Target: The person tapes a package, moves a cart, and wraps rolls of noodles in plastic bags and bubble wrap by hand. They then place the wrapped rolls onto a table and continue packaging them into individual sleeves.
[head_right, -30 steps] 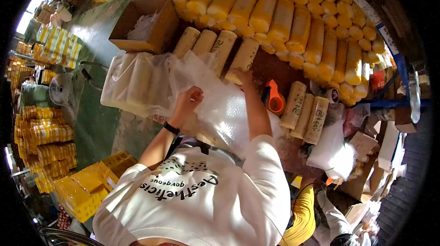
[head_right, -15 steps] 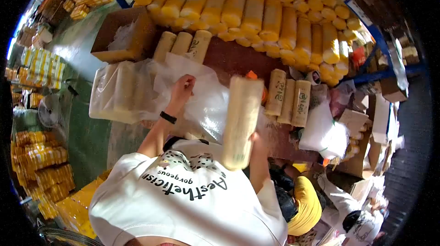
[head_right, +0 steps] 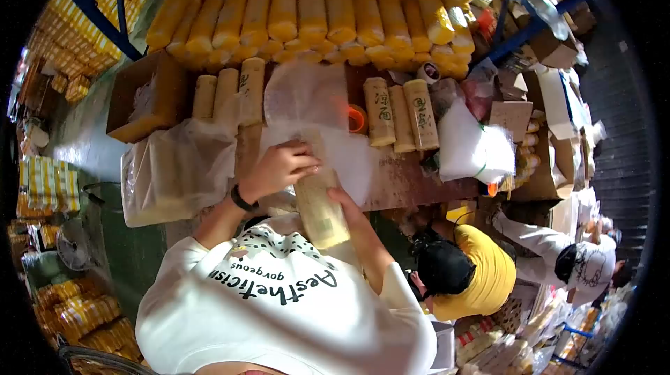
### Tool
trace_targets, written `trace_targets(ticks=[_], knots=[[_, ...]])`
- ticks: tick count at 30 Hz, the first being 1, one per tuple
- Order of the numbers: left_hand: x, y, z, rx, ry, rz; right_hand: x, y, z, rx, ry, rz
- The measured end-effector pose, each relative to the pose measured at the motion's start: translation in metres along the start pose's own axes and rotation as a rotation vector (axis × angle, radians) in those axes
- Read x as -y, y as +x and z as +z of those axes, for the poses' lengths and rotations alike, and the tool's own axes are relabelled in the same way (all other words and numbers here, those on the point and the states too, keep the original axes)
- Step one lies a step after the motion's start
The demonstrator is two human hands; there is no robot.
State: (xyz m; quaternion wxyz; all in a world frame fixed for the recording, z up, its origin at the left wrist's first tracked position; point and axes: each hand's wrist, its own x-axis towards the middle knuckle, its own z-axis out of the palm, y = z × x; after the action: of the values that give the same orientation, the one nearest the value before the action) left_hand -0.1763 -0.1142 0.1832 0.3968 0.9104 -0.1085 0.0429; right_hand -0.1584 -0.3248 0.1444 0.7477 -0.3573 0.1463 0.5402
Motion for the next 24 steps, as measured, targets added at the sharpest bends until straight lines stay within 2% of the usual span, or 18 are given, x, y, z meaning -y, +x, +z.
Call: trace_targets(ticks=[3, 4, 7, 8, 11, 12, 13, 15, 17, 18, 20, 21, 22, 23, 24], knots=[[0.015, -0.020, 0.031, -0.387, 0.017, 0.029, -0.005, 0.005, 0.003, 0.050, -0.294, -0.324], [0.019, -0.026, 0.033, -0.446, 0.090, 0.034, -0.007, 0.011, -0.001, 0.145, -0.350, -0.369], [0.016, -0.044, 0.061, -0.421, -1.214, -0.222, -0.031, 0.023, -0.008, 0.046, -0.602, -0.487], [0.017, -0.053, 0.063, -0.454, -1.244, -0.332, -0.042, 0.025, -0.003, 0.010, -0.570, -0.566], [0.030, -0.079, 0.065, -0.447, -1.529, -0.375, -0.021, 0.011, 0.010, -0.122, -1.047, -0.483], [0.037, -0.086, 0.070, -0.455, -1.561, -0.357, -0.016, -0.001, 0.031, -0.238, -1.048, -0.596], [0.038, -0.090, 0.069, -0.480, -1.551, -0.362, -0.021, 0.003, 0.033, -0.378, -1.047, -0.842], [0.035, -0.091, 0.073, -0.513, -1.546, -0.359, -0.003, 0.013, 0.038, -0.592, -1.176, -1.013], [0.032, -0.093, 0.070, -0.464, -1.425, -0.434, 0.007, 0.037, 0.026, -0.477, -1.341, -1.153], [0.042, -0.097, 0.067, -0.324, -1.398, -0.417, 0.009, 0.036, 0.023, -0.413, -1.434, -1.172], [0.043, -0.091, 0.065, -0.284, -1.342, -0.416, 0.013, 0.036, 0.018, -0.335, -1.535, -1.158], [0.045, -0.093, 0.062, -0.264, -1.317, -0.430, 0.010, 0.028, 0.015, -0.233, -1.593, -1.312], [0.048, -0.098, 0.063, -0.237, -1.269, -0.435, 0.001, 0.024, 0.004, -0.170, -1.679, -1.272], [0.055, -0.104, 0.062, -0.212, -1.200, -0.445, -0.006, 0.010, 0.002, 0.019, -1.681, -1.132], [0.061, -0.112, 0.063, -0.185, -1.100, -0.455, -0.014, 0.000, -0.002, 0.103, -1.696, -1.167]])
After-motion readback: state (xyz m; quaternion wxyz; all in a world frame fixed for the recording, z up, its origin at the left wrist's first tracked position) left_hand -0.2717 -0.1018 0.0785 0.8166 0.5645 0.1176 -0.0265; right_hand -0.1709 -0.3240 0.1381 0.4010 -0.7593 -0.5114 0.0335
